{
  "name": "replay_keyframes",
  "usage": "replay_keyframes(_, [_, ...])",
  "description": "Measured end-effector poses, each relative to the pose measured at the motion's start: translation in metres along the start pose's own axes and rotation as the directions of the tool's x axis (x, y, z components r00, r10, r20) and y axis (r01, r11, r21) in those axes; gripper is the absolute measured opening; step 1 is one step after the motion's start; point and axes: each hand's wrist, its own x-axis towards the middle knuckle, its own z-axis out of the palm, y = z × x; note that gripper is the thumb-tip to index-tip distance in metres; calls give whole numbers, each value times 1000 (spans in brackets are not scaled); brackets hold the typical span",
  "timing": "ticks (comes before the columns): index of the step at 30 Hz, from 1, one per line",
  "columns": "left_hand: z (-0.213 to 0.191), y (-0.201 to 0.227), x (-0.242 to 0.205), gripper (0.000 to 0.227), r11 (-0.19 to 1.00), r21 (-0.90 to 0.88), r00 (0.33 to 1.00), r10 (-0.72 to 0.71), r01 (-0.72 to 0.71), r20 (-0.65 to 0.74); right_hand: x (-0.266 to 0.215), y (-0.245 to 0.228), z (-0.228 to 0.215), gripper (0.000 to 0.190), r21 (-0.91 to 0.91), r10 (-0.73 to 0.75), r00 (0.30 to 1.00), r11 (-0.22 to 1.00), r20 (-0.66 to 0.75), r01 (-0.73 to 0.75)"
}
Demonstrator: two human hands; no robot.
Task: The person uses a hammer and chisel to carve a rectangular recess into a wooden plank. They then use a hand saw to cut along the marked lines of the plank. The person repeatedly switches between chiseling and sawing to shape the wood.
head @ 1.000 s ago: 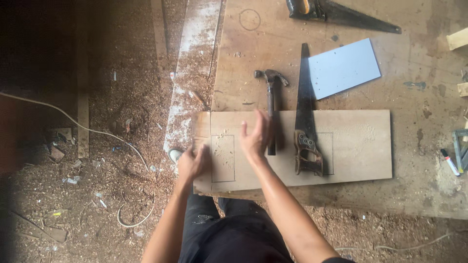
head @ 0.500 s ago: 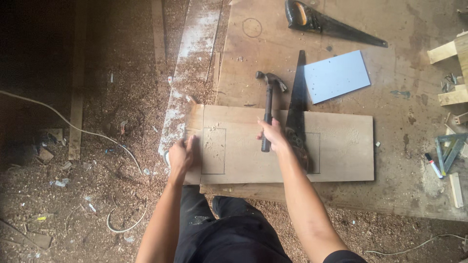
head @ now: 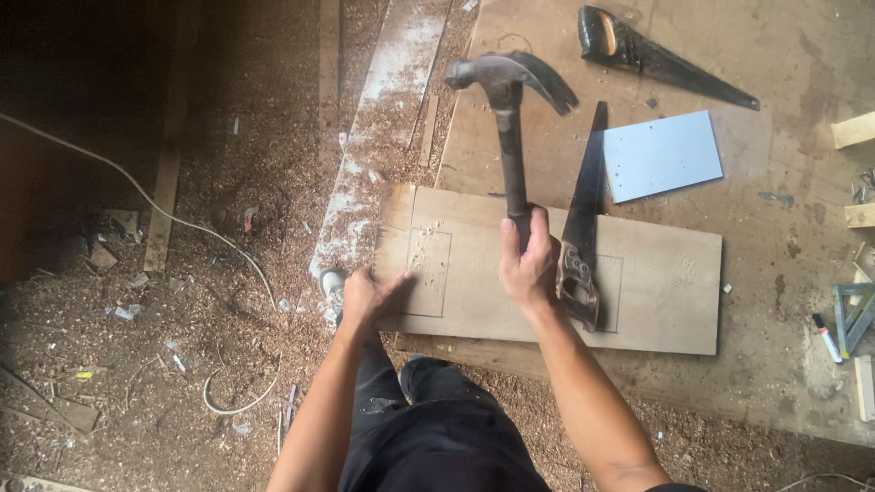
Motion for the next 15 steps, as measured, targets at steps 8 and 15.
replay_keyframes(8, [4, -4, -4, 73, 994, -101, 999, 34, -37, -28, -44, -12, 75, 25, -143, 163, 906, 983, 390, -115])
replay_keyframes(15, [17, -15, 10, 75, 1000, 13, 1000, -4, 5, -24, 2, -24, 67, 22, -144, 75, 959, 989, 272, -37])
